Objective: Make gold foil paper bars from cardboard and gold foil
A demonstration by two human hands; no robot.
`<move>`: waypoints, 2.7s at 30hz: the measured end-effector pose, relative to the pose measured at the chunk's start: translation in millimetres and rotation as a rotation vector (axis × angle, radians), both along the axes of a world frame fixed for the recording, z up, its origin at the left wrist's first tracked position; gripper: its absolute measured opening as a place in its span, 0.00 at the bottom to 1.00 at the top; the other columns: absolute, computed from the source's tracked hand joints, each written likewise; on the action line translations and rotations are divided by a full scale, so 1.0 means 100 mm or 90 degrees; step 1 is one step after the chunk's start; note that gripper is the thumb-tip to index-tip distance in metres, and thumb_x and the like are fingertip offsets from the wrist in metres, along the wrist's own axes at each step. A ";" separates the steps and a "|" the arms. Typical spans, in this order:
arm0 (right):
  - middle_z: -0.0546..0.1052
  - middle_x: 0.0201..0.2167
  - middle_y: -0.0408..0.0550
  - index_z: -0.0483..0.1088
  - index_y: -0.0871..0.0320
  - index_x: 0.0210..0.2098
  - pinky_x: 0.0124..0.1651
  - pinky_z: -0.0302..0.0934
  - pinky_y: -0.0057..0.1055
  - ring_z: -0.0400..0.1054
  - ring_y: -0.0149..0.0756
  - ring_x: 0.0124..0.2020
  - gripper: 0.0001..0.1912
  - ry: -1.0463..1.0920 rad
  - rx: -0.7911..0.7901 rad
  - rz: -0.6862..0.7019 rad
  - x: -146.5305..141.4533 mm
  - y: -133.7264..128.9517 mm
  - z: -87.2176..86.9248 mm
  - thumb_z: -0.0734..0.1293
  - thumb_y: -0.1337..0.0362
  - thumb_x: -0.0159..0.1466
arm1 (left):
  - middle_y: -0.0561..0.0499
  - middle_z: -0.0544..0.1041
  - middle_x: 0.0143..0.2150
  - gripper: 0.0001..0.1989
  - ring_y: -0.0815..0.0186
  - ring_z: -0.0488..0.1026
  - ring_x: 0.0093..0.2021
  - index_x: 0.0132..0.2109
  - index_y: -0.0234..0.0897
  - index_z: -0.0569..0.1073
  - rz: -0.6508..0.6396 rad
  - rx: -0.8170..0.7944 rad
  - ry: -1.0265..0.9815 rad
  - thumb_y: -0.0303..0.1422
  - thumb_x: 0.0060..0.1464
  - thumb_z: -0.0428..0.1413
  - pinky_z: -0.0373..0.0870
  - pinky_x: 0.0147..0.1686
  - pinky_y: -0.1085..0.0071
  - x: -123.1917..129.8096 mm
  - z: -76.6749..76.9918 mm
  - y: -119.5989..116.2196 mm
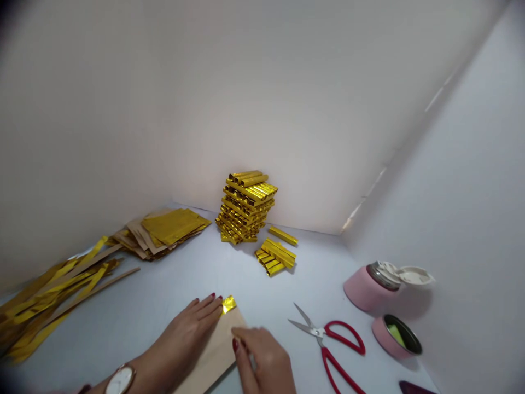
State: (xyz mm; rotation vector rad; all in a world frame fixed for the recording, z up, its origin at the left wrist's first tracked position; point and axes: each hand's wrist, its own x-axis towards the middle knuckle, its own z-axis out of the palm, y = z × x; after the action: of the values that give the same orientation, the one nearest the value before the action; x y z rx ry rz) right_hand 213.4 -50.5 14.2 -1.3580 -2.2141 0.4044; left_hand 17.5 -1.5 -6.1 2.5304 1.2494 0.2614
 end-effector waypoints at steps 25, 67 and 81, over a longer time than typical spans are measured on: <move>0.63 0.60 0.57 0.61 0.63 0.60 0.53 0.61 0.56 0.62 0.53 0.58 0.26 -0.319 0.065 0.015 0.01 0.31 -0.37 0.61 0.59 0.64 | 0.41 0.67 0.60 0.26 0.54 0.67 0.58 0.62 0.35 0.62 0.051 0.272 0.045 0.44 0.62 0.48 0.66 0.52 0.61 -0.20 -0.21 -0.35; 0.65 0.60 0.54 0.63 0.60 0.58 0.56 0.60 0.46 0.59 0.44 0.60 0.25 -0.274 0.154 0.096 0.18 0.32 -0.39 0.56 0.76 0.62 | 0.37 0.72 0.53 0.19 0.50 0.69 0.51 0.55 0.27 0.68 0.116 0.143 0.082 0.27 0.57 0.48 0.65 0.52 0.52 -0.17 -0.06 -0.34; 0.57 0.64 0.59 0.56 0.58 0.62 0.61 0.47 0.55 0.48 0.48 0.65 0.35 -0.166 -0.098 0.177 0.40 0.30 -0.16 0.66 0.51 0.60 | 0.36 0.66 0.59 0.35 0.47 0.63 0.58 0.58 0.34 0.63 0.060 0.078 0.015 0.51 0.49 0.59 0.64 0.55 0.52 -0.30 0.05 -0.39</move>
State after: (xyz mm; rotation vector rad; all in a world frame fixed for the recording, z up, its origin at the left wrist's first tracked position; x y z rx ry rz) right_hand 253.1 -20.2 -2.0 -1.2394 -2.6495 0.5313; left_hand -12.8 -40.6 -0.8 2.5869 1.4036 0.3401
